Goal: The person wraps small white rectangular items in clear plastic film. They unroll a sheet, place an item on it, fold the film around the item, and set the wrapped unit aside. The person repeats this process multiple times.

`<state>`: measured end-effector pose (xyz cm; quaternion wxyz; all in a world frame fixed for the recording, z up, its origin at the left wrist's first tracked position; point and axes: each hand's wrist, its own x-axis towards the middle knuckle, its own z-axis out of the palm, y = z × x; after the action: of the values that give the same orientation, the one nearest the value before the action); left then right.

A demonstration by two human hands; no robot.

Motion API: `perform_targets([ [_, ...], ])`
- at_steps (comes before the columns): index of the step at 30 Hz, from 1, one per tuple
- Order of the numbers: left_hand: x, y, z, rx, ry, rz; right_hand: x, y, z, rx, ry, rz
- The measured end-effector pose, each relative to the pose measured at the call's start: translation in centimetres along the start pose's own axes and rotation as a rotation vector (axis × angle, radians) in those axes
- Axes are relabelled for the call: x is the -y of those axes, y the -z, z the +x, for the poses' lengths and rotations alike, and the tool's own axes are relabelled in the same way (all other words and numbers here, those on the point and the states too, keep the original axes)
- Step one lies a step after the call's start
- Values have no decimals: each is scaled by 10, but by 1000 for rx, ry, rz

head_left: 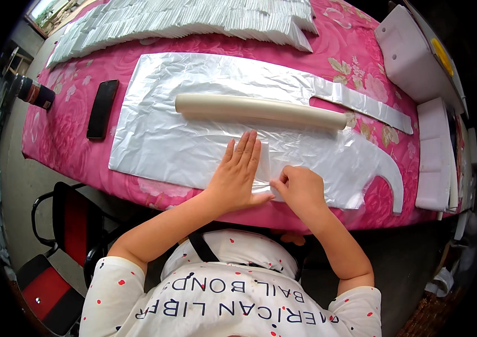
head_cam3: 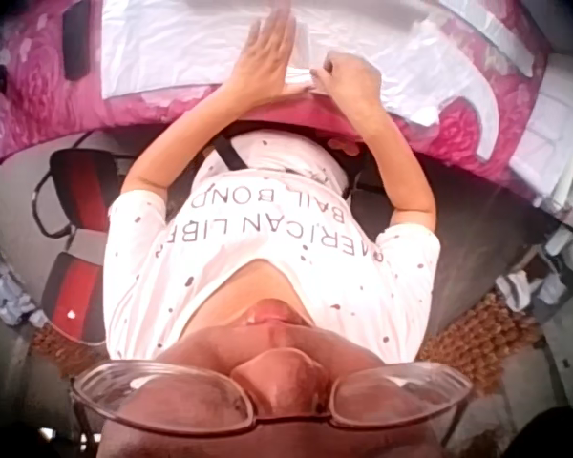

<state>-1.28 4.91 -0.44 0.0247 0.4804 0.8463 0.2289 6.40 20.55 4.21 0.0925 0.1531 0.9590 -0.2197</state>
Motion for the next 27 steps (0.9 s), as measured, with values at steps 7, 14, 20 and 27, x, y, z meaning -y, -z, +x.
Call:
perform_targets([
  [7,9,43,-61,84,220,-897,17,4,32,-331,551,77],
  [14,7,47,-138,388,1058,-1387,58,-66,45,-181,580,91],
  [20,7,24,-168,155,1120,-1325,107,-95,-20,167,727,291],
  [27,-6,76,-106,197,391,-399,69,-29,11,252,969,191],
])
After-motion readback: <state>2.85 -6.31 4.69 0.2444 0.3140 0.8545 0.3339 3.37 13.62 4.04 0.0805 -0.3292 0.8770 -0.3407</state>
